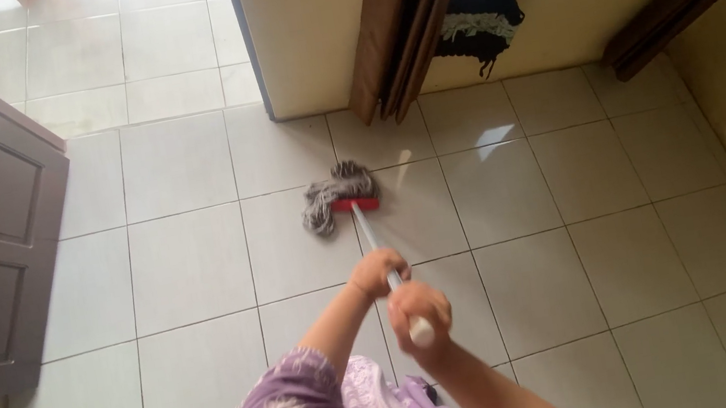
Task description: The recorder is mopping a tiled floor in an entryway.
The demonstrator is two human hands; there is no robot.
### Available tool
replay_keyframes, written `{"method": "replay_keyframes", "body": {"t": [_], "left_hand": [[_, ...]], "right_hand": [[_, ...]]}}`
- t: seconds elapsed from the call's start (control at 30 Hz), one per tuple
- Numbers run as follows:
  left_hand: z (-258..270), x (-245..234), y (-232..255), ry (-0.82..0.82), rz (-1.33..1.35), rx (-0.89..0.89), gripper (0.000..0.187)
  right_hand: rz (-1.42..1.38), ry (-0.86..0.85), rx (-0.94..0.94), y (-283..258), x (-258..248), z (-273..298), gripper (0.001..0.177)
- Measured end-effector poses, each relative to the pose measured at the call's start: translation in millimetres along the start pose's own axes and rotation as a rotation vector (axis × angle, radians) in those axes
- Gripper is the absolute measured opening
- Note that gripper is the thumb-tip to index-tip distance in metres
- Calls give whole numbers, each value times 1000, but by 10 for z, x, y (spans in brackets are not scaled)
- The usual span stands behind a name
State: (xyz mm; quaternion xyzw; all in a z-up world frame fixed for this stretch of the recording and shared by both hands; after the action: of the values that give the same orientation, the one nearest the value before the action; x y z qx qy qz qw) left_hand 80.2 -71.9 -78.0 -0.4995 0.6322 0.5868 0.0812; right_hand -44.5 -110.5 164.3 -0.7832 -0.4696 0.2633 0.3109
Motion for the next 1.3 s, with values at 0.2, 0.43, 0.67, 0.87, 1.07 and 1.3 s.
{"method": "replay_keyframes", "body": {"t": [0.2,0.43,0.67,0.87,1.07,1.3], "left_hand": [[-642,221,-1107,180,161,-325,18],[-652,591,178,62,-77,-192,34],[-603,841,2196,104,54,-23,24],[-530,578,2578,336,103,256,20],[-946,815,1011,54,-52,16,19],[-1506,77,880,250,-249,3,18]], "right_hand": [[55,-103,40,943,-31,-276,19],[-17,-166,191,940,-973,164,33],[-12,-361,445,-471,-2144,389,19],[-78,-297,175,-759,-2066,220,23],[-336,-281,43,362,-1605,22,19],[-162,-222,90,562,-1520,-495,21]]}}
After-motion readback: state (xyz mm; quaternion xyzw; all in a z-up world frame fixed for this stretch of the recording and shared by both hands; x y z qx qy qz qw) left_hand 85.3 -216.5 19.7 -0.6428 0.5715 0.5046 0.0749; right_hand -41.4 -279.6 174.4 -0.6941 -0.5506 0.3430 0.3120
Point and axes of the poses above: each hand's wrist, its own z-axis away from the middle knuckle, its own x-axis out of the palm, y = z × x, the point moved 3 cm from there along -z, towards the middle knuckle, and after that the axes turned 11 degrees about x, right-handed, at the moved point
